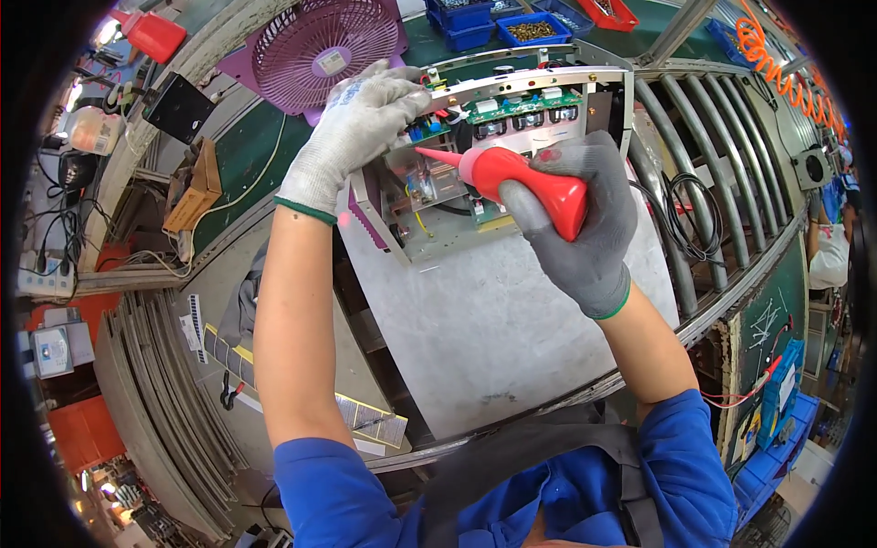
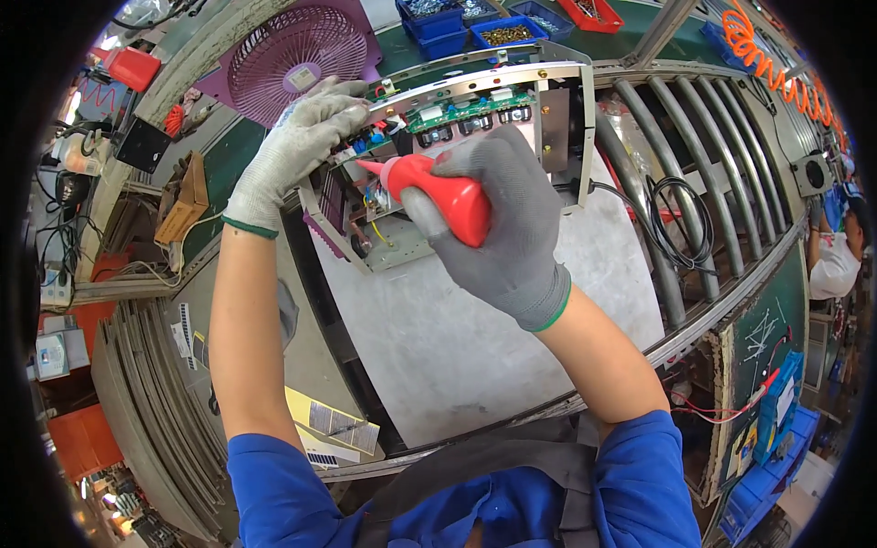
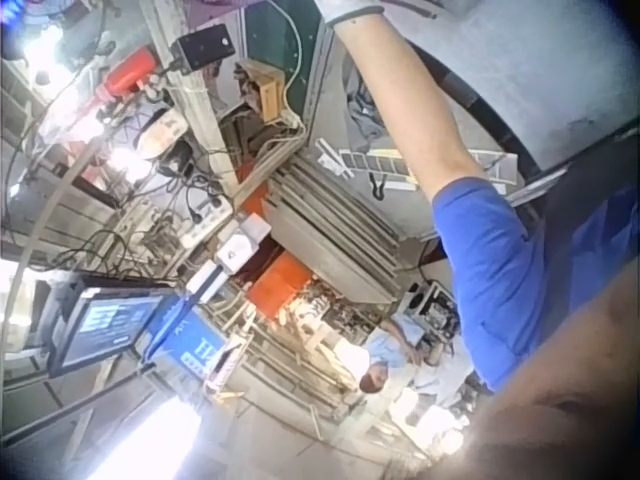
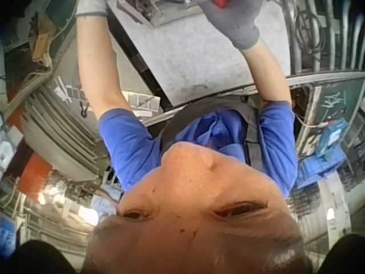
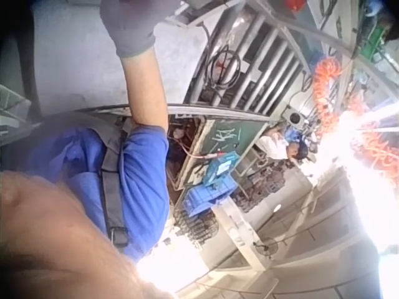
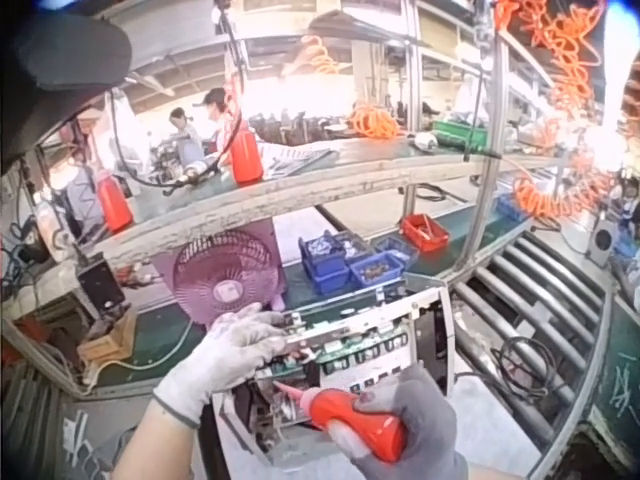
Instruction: Cleaning and assembling internal components of a solar inverter unit.
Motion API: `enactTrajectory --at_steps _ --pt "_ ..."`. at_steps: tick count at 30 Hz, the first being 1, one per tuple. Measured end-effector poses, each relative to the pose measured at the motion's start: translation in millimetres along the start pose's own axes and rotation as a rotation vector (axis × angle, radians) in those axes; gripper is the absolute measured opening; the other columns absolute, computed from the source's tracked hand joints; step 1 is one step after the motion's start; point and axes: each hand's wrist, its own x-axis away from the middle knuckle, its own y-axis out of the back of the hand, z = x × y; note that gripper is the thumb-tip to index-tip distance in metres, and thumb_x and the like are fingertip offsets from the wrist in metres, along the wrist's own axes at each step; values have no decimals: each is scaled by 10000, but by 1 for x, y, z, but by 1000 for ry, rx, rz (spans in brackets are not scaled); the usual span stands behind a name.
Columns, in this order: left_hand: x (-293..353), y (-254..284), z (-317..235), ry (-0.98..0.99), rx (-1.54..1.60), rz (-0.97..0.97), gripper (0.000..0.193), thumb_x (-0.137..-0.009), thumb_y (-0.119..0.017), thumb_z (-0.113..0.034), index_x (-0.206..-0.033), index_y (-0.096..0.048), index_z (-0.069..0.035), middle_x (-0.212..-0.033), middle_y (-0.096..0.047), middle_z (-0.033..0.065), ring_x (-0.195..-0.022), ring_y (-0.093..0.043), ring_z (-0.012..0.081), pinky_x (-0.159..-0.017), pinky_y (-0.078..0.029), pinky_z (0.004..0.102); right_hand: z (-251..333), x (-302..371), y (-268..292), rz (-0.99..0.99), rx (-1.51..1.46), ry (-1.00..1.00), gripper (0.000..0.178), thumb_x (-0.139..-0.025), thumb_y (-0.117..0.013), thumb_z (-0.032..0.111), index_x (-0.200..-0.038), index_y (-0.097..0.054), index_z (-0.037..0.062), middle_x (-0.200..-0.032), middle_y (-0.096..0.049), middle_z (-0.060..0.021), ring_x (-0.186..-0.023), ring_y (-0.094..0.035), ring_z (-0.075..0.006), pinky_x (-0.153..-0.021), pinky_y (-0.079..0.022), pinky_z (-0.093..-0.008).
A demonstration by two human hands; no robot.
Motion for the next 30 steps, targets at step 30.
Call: enactTrajectory --at_steps 30 --pt "-4 -2 4 29 -216 11 448 -1011 -509 -497 -1279 -713 -202 -1478 -560 37 -1488 -352 291 -1222 -174 506 -14 -7 -18 91 106 138 325 -765 -816 31 -998 -590 46 -929 -624 -105 -824 -590 -248 -720 -493 -347"
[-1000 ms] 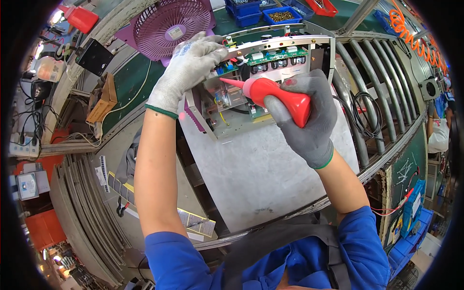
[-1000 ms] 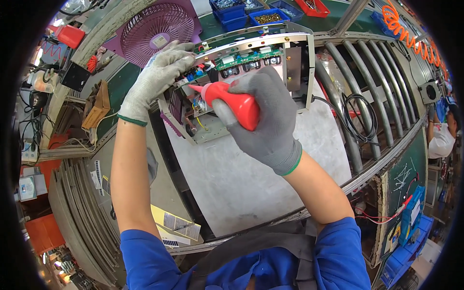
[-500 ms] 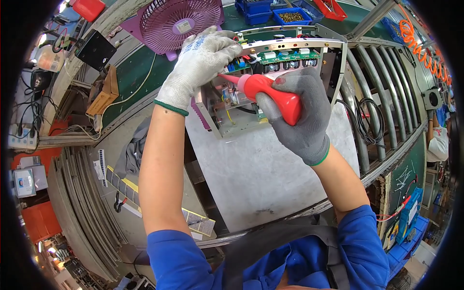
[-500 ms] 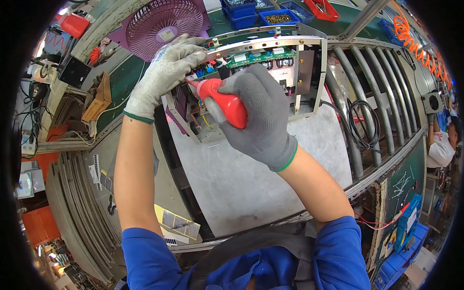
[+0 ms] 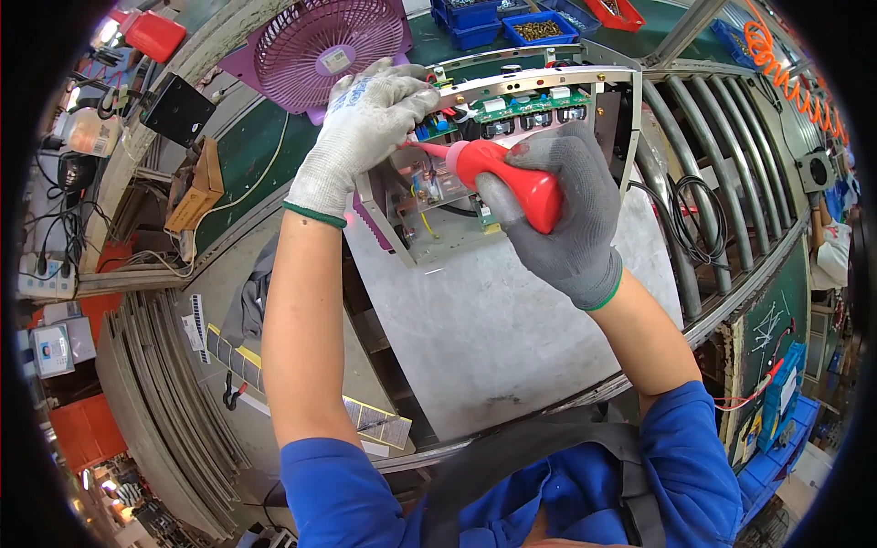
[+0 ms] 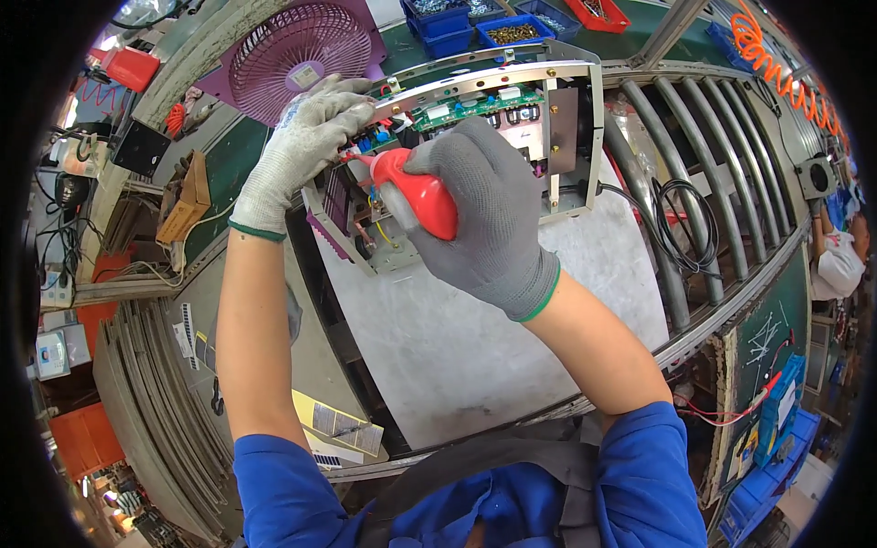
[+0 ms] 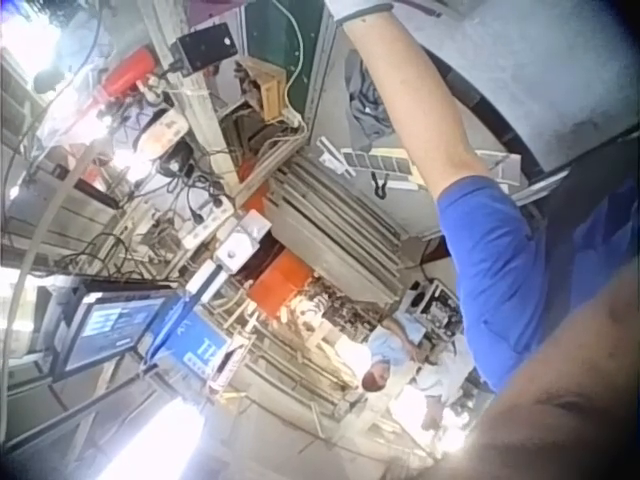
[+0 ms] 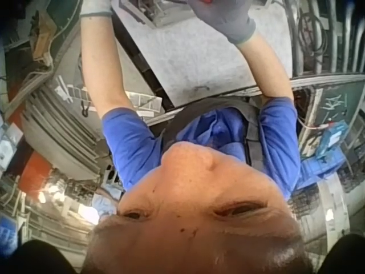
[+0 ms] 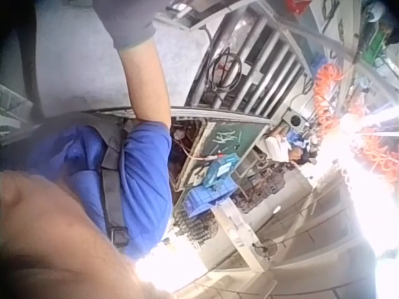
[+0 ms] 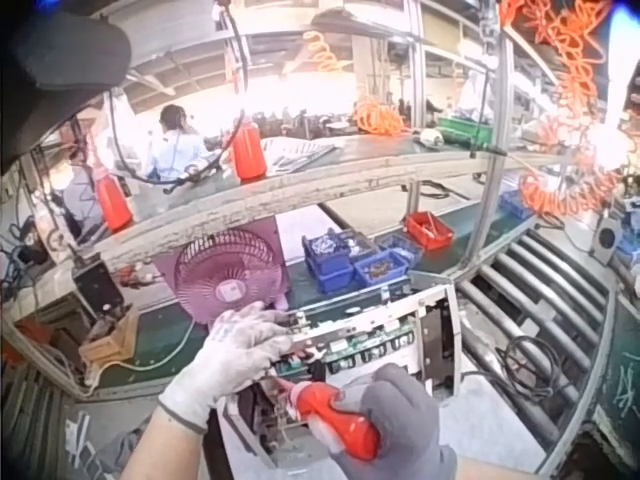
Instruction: Cleaning and assembling internal components of a solar inverter unit.
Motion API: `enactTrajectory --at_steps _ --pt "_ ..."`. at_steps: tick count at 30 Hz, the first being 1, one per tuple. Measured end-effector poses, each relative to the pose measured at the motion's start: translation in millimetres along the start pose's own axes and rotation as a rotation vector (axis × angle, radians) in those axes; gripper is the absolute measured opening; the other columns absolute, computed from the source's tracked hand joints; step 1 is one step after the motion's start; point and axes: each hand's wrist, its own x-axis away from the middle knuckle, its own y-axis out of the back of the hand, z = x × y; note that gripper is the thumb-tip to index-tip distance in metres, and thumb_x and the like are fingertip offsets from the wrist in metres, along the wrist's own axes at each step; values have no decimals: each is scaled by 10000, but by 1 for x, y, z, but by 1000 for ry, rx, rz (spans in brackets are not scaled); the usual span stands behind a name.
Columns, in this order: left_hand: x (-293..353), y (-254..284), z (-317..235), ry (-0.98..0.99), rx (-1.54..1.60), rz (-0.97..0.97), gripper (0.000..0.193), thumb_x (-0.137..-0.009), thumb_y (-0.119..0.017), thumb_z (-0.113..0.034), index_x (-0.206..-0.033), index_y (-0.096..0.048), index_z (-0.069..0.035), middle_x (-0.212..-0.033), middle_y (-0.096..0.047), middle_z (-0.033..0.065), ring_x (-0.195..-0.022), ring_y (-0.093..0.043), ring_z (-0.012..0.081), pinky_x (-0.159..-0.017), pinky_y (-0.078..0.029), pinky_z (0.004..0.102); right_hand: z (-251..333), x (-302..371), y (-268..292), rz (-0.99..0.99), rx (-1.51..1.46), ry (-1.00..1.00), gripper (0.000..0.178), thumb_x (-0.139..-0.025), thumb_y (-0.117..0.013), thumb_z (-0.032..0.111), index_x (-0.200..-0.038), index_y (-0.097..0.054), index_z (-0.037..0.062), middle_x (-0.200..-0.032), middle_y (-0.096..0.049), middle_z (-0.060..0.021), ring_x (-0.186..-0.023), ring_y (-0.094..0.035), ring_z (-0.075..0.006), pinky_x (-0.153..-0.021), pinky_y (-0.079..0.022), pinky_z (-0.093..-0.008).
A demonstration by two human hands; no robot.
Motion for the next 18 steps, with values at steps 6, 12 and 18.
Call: enactTrajectory --at_steps 6,12,18 --pt "-6 -2 8 -35 18 -17 439 -1005 -521 -482 -1261 -721 -187 -1460 -575 56 -1461 -389 296 -1211 -217 487 -3 -8 -3 -107 -7 5 296 -728 -836 72 -918 -610 65 -854 -609 -103 -738 -595 -279 -632 -501 -359" --pt "-9 -3 14 -94 177 -109 404 -974 -577 -383 -1142 -746 -57 -1243 -689 151 -1187 -618 340 -1012 -484 397 -2 -4 -3 -47 -25 -25 277 -742 -827 53 -916 -612 49 -868 -618 -111 -765 -602 -278 -662 -504 -351" --pt "-9 1 17 -185 302 -66 437 -1006 -566 -317 -1252 -663 31 -1185 -673 134 -1012 -611 169 -923 -475 294 19 -15 -11 -37 1 60 291 -729 -835 46 -913 -610 38 -867 -612 -107 -771 -580 -270 -669 -491 -344"
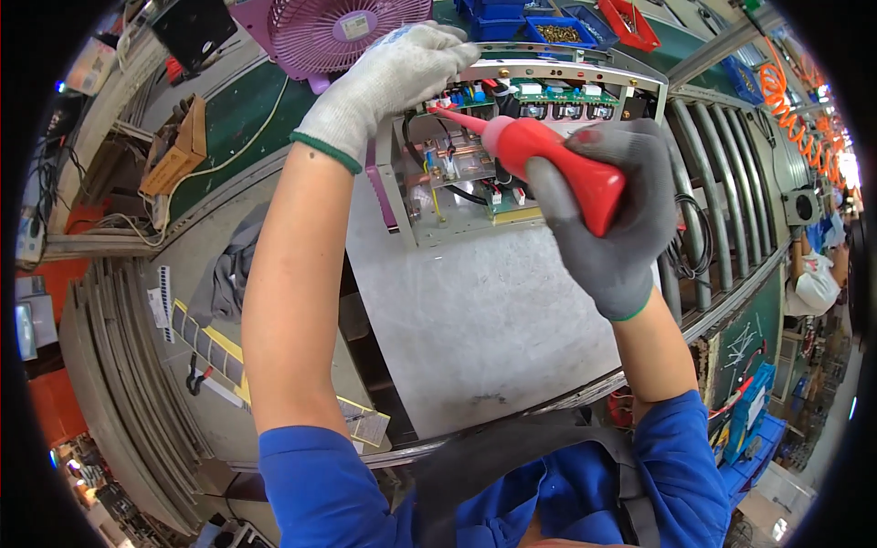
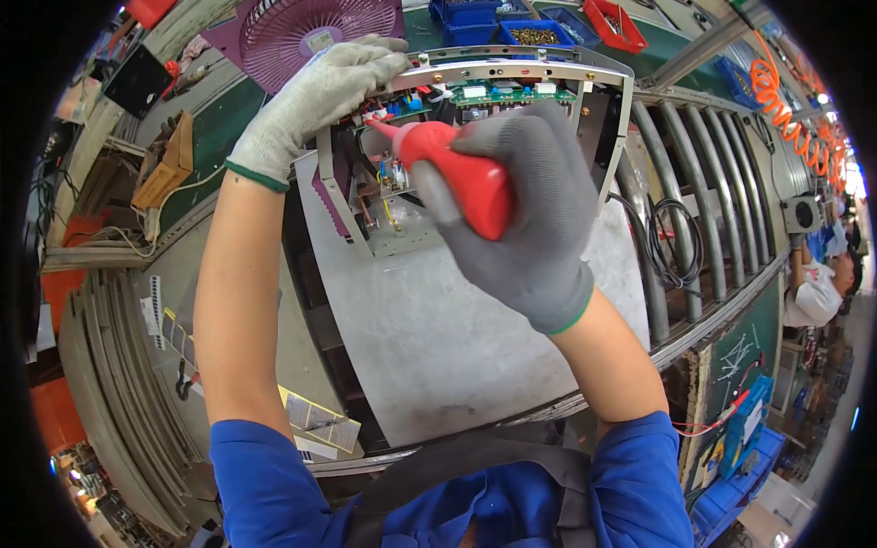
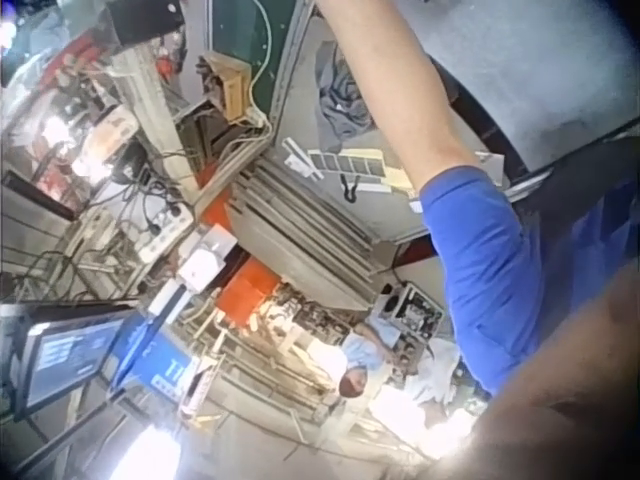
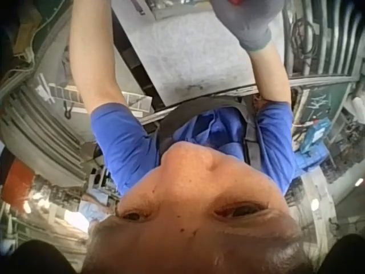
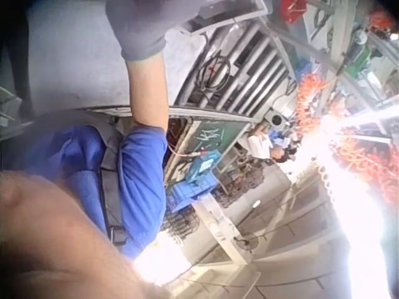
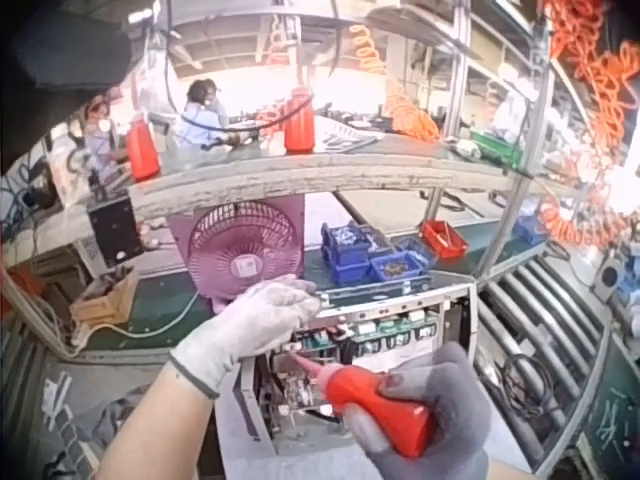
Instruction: Cleaning and assembling internal components of a solar inverter unit.
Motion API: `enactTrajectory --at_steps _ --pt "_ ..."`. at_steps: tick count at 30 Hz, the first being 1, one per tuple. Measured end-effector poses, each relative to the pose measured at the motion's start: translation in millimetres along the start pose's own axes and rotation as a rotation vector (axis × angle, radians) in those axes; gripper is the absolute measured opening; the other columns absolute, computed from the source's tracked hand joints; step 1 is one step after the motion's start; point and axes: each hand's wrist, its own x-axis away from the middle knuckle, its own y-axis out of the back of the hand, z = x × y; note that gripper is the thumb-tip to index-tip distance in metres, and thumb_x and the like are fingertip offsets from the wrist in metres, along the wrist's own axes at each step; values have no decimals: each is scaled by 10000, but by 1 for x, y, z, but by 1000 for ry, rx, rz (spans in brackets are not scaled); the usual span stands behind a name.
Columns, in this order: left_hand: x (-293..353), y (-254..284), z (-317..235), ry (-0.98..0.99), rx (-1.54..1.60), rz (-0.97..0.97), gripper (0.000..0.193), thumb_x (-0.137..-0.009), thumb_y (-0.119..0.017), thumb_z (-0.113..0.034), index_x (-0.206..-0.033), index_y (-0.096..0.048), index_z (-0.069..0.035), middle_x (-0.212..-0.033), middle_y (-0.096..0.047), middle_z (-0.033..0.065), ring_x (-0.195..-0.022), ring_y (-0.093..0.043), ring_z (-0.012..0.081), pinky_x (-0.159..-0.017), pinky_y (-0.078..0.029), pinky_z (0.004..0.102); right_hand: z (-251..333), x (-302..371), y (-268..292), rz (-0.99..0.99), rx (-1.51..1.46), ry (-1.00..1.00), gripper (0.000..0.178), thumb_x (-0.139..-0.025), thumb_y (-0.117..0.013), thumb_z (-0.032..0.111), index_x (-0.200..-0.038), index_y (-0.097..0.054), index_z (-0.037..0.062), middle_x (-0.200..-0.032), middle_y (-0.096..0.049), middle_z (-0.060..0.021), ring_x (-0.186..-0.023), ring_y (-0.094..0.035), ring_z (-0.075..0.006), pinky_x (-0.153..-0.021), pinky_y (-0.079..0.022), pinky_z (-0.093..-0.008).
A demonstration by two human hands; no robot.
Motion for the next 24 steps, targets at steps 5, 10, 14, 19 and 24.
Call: enactTrajectory --at_steps 5,10,14,19,24 --pt "-4 1 -8 166 -11 5 458 -1023 -544 -332 -1304 -632 19 -1271 -667 179 -1157 -634 251 -994 -478 322 2 -5 -25 83 87 44 301 -729 -842 56 -921 -611 52 -862 -623 -75 -771 -575 -263 -666 -493 -352" --pt "-2 0 -9 182 -86 16 551 -1000 -558 -445 -1344 -617 -19 -1330 -637 187 -1227 -609 317 -1047 -461 361 5 -4 -29 78 107 29 315 -720 -854 52 -917 -607 49 -866 -616 -83 -762 -588 -254 -643 -497 -343" --pt "-4 1 -9 203 -84 55 509 -1010 -546 -403 -1334 -621 -17 -1348 -628 184 -1236 -606 311 -1055 -457 362 5 -5 -25 79 158 78 319 -714 -855 50 -914 -606 53 -863 -606 -84 -749 -593 -250 -629 -493 -348" --pt "-7 -5 -1 115 -203 30 416 -1014 -534 -347 -1297 -660 -69 -1414 -603 132 -1235 -612 285 -1070 -454 349 7 -10 -18 255 200 142 341 -724 -852 -5 -958 -605 22 -921 -613 -108 -798 -592 -239 -706 -490 -325" --pt "-5 -14 34 50 -89 -75 441 -1000 -543 -348 -1323 -643 -64 -1405 -612 133 -1233 -618 278 -1067 -454 339 21 -14 -8 335 183 129 287 -759 -825 22 -944 -607 6 -910 -609 -102 -778 -586 -214 -716 -486 -310"
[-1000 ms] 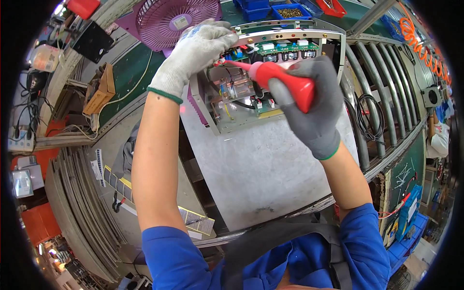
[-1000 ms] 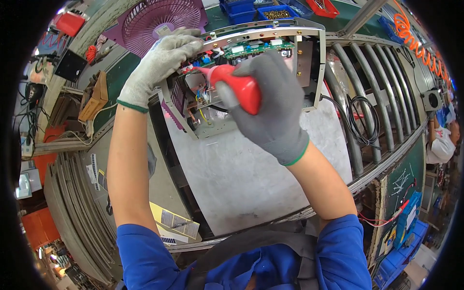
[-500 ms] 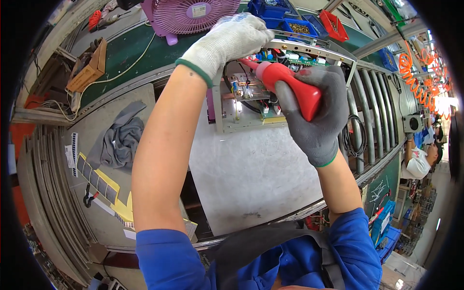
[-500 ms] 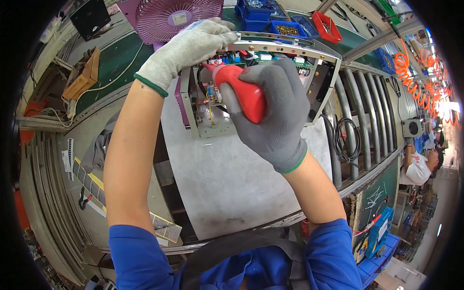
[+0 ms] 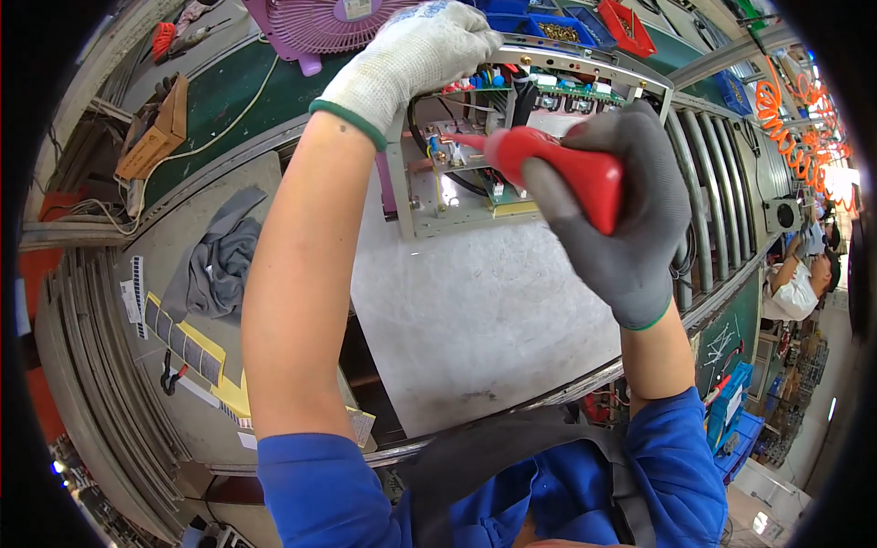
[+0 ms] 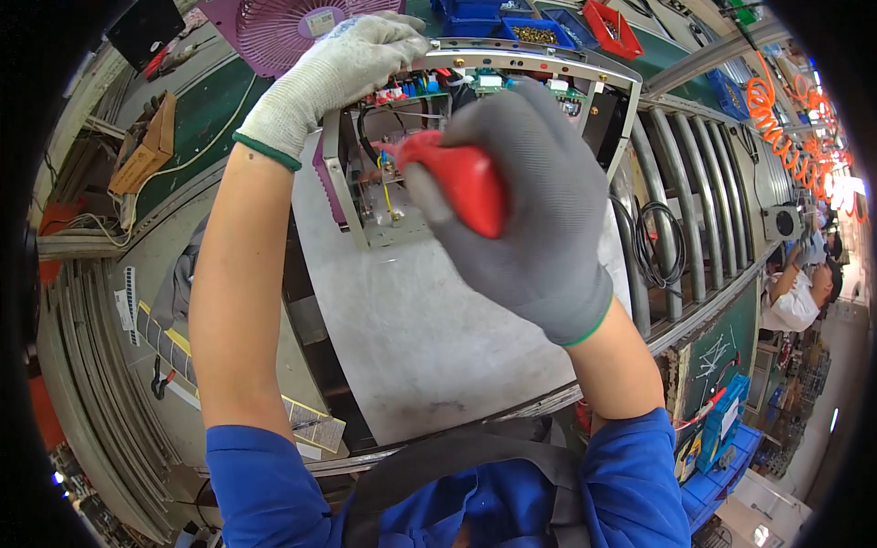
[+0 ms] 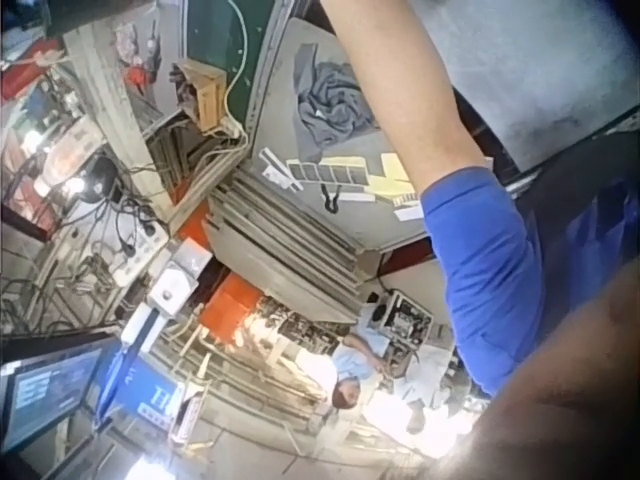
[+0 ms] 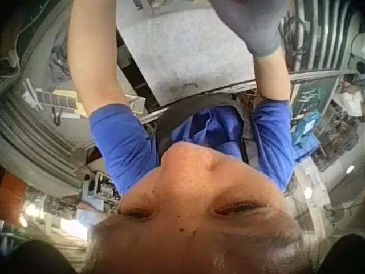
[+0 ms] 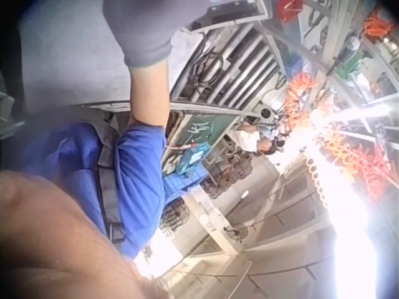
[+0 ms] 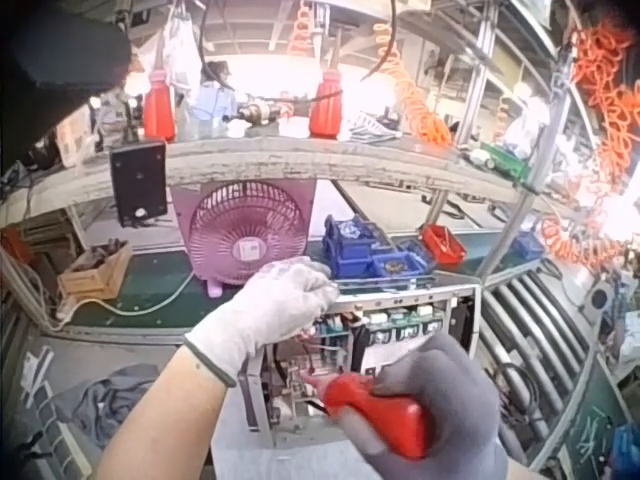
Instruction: Cleaning and assembling internal components of a solar inverter unit.
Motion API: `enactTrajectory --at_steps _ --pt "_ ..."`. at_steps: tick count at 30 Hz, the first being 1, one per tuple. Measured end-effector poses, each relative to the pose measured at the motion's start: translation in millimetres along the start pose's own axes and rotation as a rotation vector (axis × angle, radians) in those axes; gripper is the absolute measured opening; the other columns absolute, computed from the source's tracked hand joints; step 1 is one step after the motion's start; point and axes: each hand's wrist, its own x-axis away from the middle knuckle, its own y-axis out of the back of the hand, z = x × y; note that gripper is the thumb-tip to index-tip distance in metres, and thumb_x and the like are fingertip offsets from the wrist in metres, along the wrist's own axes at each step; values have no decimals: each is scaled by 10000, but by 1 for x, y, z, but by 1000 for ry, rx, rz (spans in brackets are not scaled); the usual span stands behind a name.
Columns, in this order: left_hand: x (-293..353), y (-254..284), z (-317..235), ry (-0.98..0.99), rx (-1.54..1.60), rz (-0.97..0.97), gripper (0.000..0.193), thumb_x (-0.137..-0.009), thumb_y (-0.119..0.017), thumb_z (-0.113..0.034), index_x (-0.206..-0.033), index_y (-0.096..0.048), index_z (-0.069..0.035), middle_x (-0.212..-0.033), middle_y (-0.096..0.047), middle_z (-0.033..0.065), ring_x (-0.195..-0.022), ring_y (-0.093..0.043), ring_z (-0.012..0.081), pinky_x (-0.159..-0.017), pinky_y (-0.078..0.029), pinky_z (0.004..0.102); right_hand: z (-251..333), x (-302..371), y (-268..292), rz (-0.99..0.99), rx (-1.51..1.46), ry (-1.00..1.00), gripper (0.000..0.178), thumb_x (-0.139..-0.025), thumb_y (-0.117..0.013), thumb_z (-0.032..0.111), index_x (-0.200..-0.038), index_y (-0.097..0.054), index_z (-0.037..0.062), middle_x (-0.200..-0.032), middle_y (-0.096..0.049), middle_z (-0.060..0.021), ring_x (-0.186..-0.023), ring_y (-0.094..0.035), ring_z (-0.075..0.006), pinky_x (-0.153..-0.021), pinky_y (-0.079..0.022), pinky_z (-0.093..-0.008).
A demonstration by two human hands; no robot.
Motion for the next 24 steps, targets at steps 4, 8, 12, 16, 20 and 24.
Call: enactTrajectory --at_steps 4,8,12,16,20,24 --pt "-4 2 -25 133 58 4 450 -1002 -547 -365 -1323 -646 -66 -1221 -711 133 -1059 -686 247 -976 -508 340 -22 43 5 -63 -131 -383 255 -755 -812 62 -903 -610 14 -874 -597 -107 -732 -579 -210 -653 -465 -319" --pt "0 3 -26 68 -39 -48 416 -993 -564 -322 -1300 -659 -57 -1063 -721 99 -862 -653 185 -817 -522 312 -35 69 -8 -100 -170 -448 268 -801 -800 63 -967 -600 -2 -954 -586 -86 -822 -587 -158 -748 -485 -288" --pt "5 -3 -9 -536 411 -310 255 -958 -581 -248 -939 -738 -48 -984 -745 117 -1064 -671 339 -1026 -463 430 -36 61 -23 -93 -194 -366 275 -755 -825 51 -909 -601 18 -858 -630 -110 -732 -588 -242 -651 -482 -329" --pt "2 -1 -22 89 112 -65 398 -994 -557 -288 -1273 -663 -26 -1062 -700 76 -844 -610 147 -795 -499 279 -46 65 -29 -144 -215 -371 264 -741 -834 66 -883 -614 35 -831 -633 -110 -714 -601 -249 -612 -488 -352" --pt "3 3 -34 127 129 -39 410 -998 -550 -280 -1257 -654 22 -1075 -688 61 -871 -600 133 -805 -479 255 -53 73 -26 -89 -197 -350 274 -781 -803 28 -963 -599 11 -912 -611 -106 -793 -595 -202 -708 -493 -314" --pt "3 3 -30 99 158 -57 376 -1005 -529 -347 -1140 -722 -55 -1035 -736 112 -905 -695 256 -849 -527 360 -59 71 -39 -229 -220 -372 238 -764 -812 110 -875 -606 68 -803 -567 -109 -688 -592 -299 -598 -478 -381"
